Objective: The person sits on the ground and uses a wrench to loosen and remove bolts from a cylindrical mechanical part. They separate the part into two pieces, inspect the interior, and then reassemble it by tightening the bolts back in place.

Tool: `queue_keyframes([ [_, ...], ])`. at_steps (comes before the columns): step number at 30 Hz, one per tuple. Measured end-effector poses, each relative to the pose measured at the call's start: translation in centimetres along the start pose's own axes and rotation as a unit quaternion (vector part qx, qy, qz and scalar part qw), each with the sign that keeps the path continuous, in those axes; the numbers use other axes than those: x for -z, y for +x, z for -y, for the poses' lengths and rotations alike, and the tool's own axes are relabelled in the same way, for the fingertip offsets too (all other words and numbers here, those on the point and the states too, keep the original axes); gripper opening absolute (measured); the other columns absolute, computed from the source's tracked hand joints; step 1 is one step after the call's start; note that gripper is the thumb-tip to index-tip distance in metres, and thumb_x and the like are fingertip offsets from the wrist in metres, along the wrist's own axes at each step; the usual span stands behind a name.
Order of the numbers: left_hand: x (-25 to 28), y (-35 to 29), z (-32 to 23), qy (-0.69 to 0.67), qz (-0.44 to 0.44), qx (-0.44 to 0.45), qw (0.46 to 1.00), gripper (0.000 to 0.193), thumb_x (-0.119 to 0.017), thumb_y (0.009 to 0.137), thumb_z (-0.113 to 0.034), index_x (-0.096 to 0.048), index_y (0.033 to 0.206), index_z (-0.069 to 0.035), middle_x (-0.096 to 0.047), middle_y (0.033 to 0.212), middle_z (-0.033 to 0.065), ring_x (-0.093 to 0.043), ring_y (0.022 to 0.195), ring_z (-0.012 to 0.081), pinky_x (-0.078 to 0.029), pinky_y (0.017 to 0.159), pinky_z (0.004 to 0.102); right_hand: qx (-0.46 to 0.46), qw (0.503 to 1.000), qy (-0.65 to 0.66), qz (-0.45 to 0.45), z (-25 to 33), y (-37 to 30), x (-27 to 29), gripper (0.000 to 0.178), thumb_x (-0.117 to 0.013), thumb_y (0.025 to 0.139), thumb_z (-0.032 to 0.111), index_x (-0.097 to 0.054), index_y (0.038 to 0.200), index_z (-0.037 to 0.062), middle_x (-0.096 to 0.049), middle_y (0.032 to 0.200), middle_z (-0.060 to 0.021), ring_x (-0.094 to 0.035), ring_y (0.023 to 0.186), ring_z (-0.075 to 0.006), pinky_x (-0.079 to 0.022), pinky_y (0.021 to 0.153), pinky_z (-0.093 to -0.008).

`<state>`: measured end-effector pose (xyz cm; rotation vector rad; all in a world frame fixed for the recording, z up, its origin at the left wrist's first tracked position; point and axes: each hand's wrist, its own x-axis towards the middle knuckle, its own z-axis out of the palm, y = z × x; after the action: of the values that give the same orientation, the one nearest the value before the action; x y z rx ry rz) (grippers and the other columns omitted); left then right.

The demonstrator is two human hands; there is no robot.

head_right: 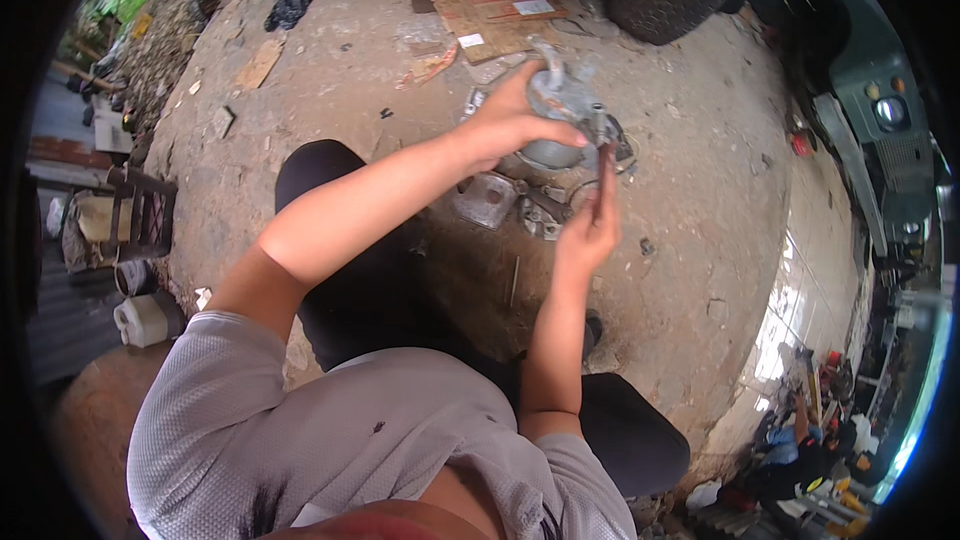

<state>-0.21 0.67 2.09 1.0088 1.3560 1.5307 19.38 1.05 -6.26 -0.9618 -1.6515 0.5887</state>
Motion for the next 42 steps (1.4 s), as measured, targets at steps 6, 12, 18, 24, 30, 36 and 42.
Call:
queue_keyframes([
  [6, 0.4, -1.1, -2.0, -0.100, 0.054, 0.036, 0.993, 0.120, -0.096, 0.063, -0.021, -0.027, 0.156, 0.011, -0.054, 0.143, 0.0247, -0.053, 0.135, 0.0310, -0.041, 0.113, 0.0366, -0.183, 0.975, 0.084, 0.092, -3.1, -1.6, -1.0, 0.041, -0.047, 0.103, -0.004, -0.059, 0.142, -0.0069, -0.068, 0.137, -0.0211, -0.065, 0.129, -0.0274, -0.048, 0.109, -0.0373],
  [12, 0.5, -0.8, -0.3, -0.096, 0.017, 0.053, 0.994, 0.118, -0.096, 0.061, -0.019, -0.030, 0.155, 0.009, -0.054, 0.143, 0.0262, -0.054, 0.134, 0.0323, -0.043, 0.112, 0.0363, -0.040, 0.998, 0.027, 0.051, 1.2, -0.5, -1.5, 0.040, -0.051, 0.104, -0.001, -0.058, 0.143, -0.0063, -0.067, 0.138, -0.0203, -0.065, 0.128, -0.0270, -0.048, 0.108, -0.0373],
  [18, 0.2, 0.2, 0.0, -0.024, -0.019, 0.020, 0.999, 0.115, -0.097, 0.059, -0.017, -0.035, 0.152, 0.008, -0.056, 0.142, 0.0253, -0.056, 0.133, 0.0329, -0.046, 0.110, 0.0375, -0.058, 0.997, 0.041, 0.002, 0.4, -0.2, -1.2, 0.039, -0.051, 0.105, 0.001, -0.060, 0.142, -0.0058, -0.066, 0.140, -0.0197, -0.063, 0.131, -0.0258, -0.046, 0.110, -0.0361],
  [24, 0.8, 0.1, -0.3, -0.114, 0.022, 0.053, 0.992, 0.113, -0.095, 0.067, -0.014, -0.028, 0.155, 0.009, -0.060, 0.136, 0.0230, -0.062, 0.124, 0.0282, -0.051, 0.104, 0.0386, -0.094, 0.994, 0.037, 0.039, -0.5, -0.5, -1.8, 0.038, -0.052, 0.103, -0.003, -0.061, 0.140, -0.0064, -0.068, 0.137, -0.0206, -0.066, 0.127, -0.0276, -0.048, 0.108, -0.0360],
  [30, 0.3, 0.1, 0.0, -0.198, 0.009, 0.074, 0.977, 0.113, -0.093, 0.068, -0.009, -0.025, 0.156, 0.008, -0.060, 0.135, 0.0224, -0.063, 0.121, 0.0287, -0.052, 0.103, 0.0399, -0.015, 0.999, 0.044, 0.026, 2.8, 0.3, -0.8, 0.035, -0.055, 0.105, 0.005, -0.062, 0.137, -0.0072, -0.070, 0.133, -0.0192, -0.064, 0.127, -0.0248, -0.044, 0.111, -0.0369],
  [36, 0.5, 0.8, 0.1, -0.202, 0.021, 0.080, 0.976, 0.103, -0.092, 0.070, -0.012, -0.032, 0.152, 0.005, -0.063, 0.130, 0.0200, -0.065, 0.119, 0.0269, -0.052, 0.101, 0.0381, -0.049, 0.999, 0.017, 0.003, 1.4, 0.6, -1.1, 0.039, -0.051, 0.102, -0.004, -0.064, 0.139, -0.0018, -0.069, 0.136, -0.0193, -0.066, 0.128, -0.0293, -0.049, 0.108, -0.0381],
  [42, 1.1, -0.3, -0.7, -0.189, 0.027, 0.097, 0.977, 0.093, -0.088, 0.075, -0.008, -0.034, 0.150, 0.003, -0.064, 0.127, 0.0168, -0.066, 0.117, 0.0262, -0.055, 0.098, 0.0411, -0.185, 0.969, 0.038, 0.156, -1.3, -0.2, -2.3, 0.040, -0.054, 0.099, -0.006, -0.064, 0.138, -0.0028, -0.067, 0.136, -0.0227, -0.064, 0.131, -0.0365, -0.049, 0.108, -0.0395],
])
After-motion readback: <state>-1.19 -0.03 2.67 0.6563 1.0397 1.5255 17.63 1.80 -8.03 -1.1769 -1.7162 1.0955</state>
